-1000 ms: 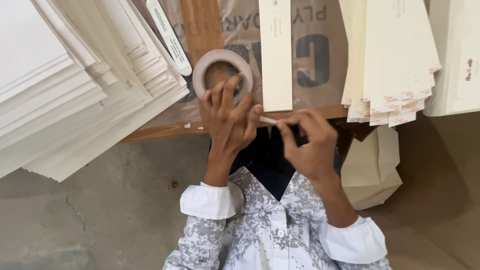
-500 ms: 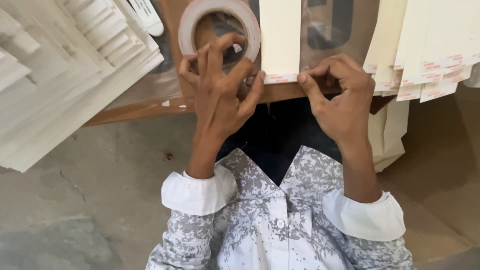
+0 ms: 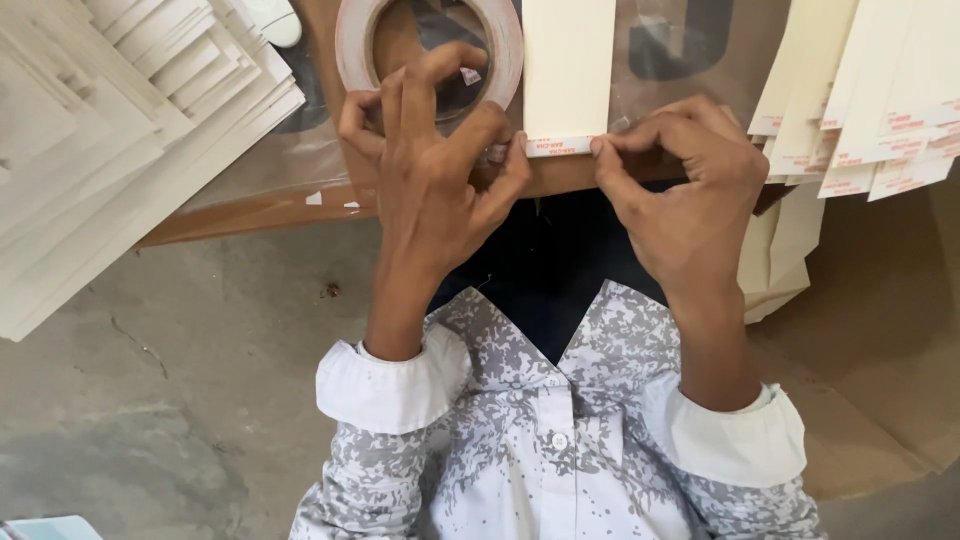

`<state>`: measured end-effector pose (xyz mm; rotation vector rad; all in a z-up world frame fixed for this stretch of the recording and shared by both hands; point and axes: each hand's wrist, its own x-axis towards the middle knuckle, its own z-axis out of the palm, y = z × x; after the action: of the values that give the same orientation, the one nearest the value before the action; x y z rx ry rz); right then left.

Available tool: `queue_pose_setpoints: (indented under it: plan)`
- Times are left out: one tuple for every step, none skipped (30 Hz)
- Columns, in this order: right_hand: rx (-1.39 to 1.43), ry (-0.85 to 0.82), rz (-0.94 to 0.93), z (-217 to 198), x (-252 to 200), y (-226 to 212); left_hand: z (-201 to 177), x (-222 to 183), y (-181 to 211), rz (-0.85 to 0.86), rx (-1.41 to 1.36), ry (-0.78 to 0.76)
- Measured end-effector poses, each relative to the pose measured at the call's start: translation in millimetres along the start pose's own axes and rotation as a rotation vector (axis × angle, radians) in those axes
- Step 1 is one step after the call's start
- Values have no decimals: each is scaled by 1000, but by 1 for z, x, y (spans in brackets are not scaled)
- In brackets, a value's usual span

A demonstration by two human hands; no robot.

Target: Applying double-sided adhesive strips to the edges of cardboard components.

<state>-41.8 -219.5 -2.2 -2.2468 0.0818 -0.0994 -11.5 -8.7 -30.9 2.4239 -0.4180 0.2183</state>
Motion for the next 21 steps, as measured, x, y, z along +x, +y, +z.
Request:
queue_pose_setpoints:
  plan:
    - [1, -2, 3, 0, 0, 0, 0, 0, 0, -2, 0, -3]
    - [-23, 2, -14, 1, 0, -1, 1, 0, -1, 1, 5, -4]
    - [-48, 7, -31, 1, -1, -1, 2, 0, -1, 5, 10, -4]
    - [-48, 5, -30, 1, 0, 0, 2, -1, -1, 3, 9, -6]
    - [-75, 5, -44, 0, 0, 0, 2, -1, -1, 6, 13, -5]
    - [-102, 4, -59, 0, 0, 1, 3, -2, -1, 9, 16, -4]
    - [-102, 3, -57, 0, 0, 0, 3, -2, -1, 8, 17, -5]
    - [-116, -1, -66, 0, 0, 0, 3, -2, -2, 5, 15, -3]
    - [-131, -4, -74, -1, 1, -1, 4, -2, -2, 2, 11, -1]
    - [-131, -5, -73, -1, 1, -1, 4, -2, -1, 1, 11, -2]
    - [-141, -7, -78, -2, 1, -1, 4, -1, -1, -1, 7, -4]
    - [-150, -10, -83, -2, 2, -2, 3, -1, -1, -3, 4, -7]
    - [-148, -8, -80, -3, 5, -9, 3, -1, -1, -1, 5, -10]
    - [-189, -5, -102, -4, 8, -16, 3, -2, -2, 1, 16, -8]
    - [-230, -3, -126, -5, 12, -23, 3, -2, -2, 2, 28, -4]
    - [-227, -3, -127, -6, 15, -25, 2, -2, -2, 2, 30, -4]
    - [-286, -10, -152, -7, 17, -27, 2, -2, -2, 6, 23, -5]
    - [-344, -16, -178, -9, 19, -29, 2, -3, -1, 10, 15, -6]
    - [-348, -13, -179, -12, 22, -32, 2, -2, -1, 13, 13, -4]
    - [-334, -50, -82, -14, 25, -35, 1, -2, 0, 15, 18, -3]
    - [-319, -88, 11, -16, 29, -39, 0, 0, 0, 18, 26, 2]
